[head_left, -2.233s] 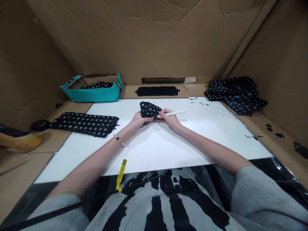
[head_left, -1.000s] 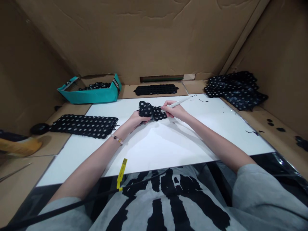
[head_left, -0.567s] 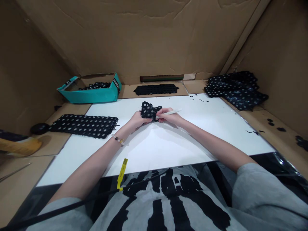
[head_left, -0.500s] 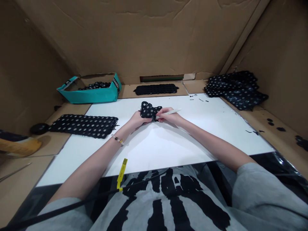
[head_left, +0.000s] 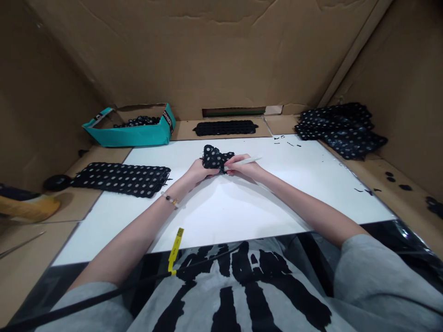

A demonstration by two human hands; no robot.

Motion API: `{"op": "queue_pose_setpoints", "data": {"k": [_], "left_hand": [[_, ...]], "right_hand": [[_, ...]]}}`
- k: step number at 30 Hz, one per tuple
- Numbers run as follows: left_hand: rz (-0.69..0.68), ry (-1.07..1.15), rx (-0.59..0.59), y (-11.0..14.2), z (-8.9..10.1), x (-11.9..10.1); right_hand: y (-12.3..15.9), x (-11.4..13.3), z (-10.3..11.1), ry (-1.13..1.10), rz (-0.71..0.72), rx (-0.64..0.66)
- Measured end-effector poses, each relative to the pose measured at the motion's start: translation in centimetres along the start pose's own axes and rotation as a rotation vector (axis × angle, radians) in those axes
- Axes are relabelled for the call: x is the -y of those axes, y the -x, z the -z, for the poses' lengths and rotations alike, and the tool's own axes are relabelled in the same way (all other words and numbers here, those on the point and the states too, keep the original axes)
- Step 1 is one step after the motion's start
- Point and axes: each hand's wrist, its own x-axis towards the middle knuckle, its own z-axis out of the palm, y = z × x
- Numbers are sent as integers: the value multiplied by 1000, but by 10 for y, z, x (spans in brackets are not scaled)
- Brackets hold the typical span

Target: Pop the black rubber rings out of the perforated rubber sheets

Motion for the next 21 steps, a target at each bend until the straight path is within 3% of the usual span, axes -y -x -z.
{"op": "queue_pose_setpoints", "data": {"k": [7,15,21], "left_hand": [[-10,36,24,0,3,3],[-33,24,51,-2,3,3],[-58,8,86,-1,4,4]], "right_hand": [[0,-4,-4,8,3,-9],[1,-11,-9,466,158,-133],[5,-5,-9,573,202,-114]]}}
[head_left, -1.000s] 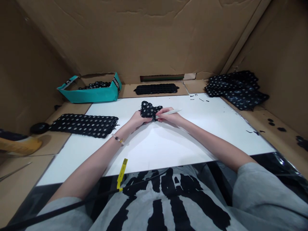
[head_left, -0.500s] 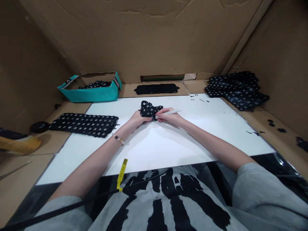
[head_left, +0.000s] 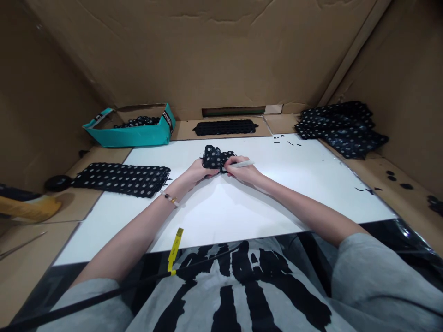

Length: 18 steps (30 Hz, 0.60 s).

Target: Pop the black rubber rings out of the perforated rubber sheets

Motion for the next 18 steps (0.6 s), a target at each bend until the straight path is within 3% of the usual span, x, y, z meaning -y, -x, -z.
{"op": "queue_pose_setpoints", "data": {"k": [7,14,18], "left_hand": [[-29,-255,-2,3,3,-15],[-248,-523,-70,9,4,-15],[-201,-510,-63,8,5,-13]], "right_hand": [[2,-3,3,105,115,-46],[0,-5,7,-1,-37,-2],[-2,-5,11,-51,-98,-17]]}}
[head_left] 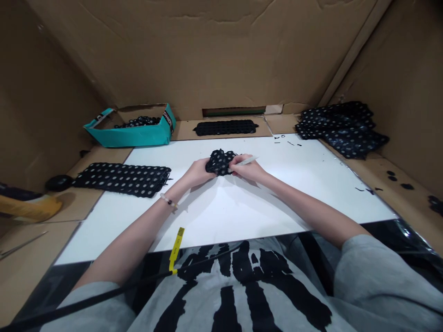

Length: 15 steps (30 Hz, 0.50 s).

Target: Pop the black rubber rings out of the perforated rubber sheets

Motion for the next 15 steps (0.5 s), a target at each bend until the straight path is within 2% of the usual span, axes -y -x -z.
{"op": "queue_pose_setpoints", "data": {"k": [5,8,15], "left_hand": [[191,296,18,-4,-1,-1],[257,398,19,-4,-5,0],[337,508,-3,-2,-8,-3]], "right_hand": [[-3,9,5,-159,-34,-52],[-1,11,0,-265,-63,-29],[-1,-1,-12,-217,-42,30]]}}
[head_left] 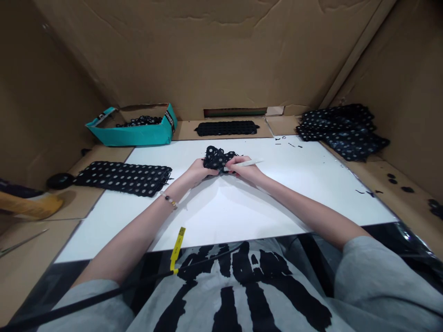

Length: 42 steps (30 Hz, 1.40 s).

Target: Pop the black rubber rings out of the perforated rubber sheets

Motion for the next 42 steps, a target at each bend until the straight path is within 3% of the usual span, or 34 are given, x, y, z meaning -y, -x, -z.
{"op": "queue_pose_setpoints", "data": {"k": [3,11,18,23,26,30,34,37,42], "left_hand": [[16,50,-5,1,-1,-2],[27,160,12,-1,-1,0],[-6,90,2,0,-3,0],[-20,95,13,-2,-2,4],[-19,124,16,-2,-2,5],[-4,154,33,3,-2,0],[3,158,93,6,-4,-5],[1,89,107,6,-3,-5],[-149,-295,25,3,6,-5]], "right_hand": [[1,-1,-1,32,16,-5],[8,2,-6,220,223,-84],[-4,-3,-2,-24,-13,-37],[-2,-3,-2,-20,-21,-31],[0,-4,-3,78,73,-39],[0,-9,-8,267,340,-124],[-4,-13,-10,359,417,-129],[-6,-15,-7,361,403,-122],[-5,-13,2,321,315,-111]]}}
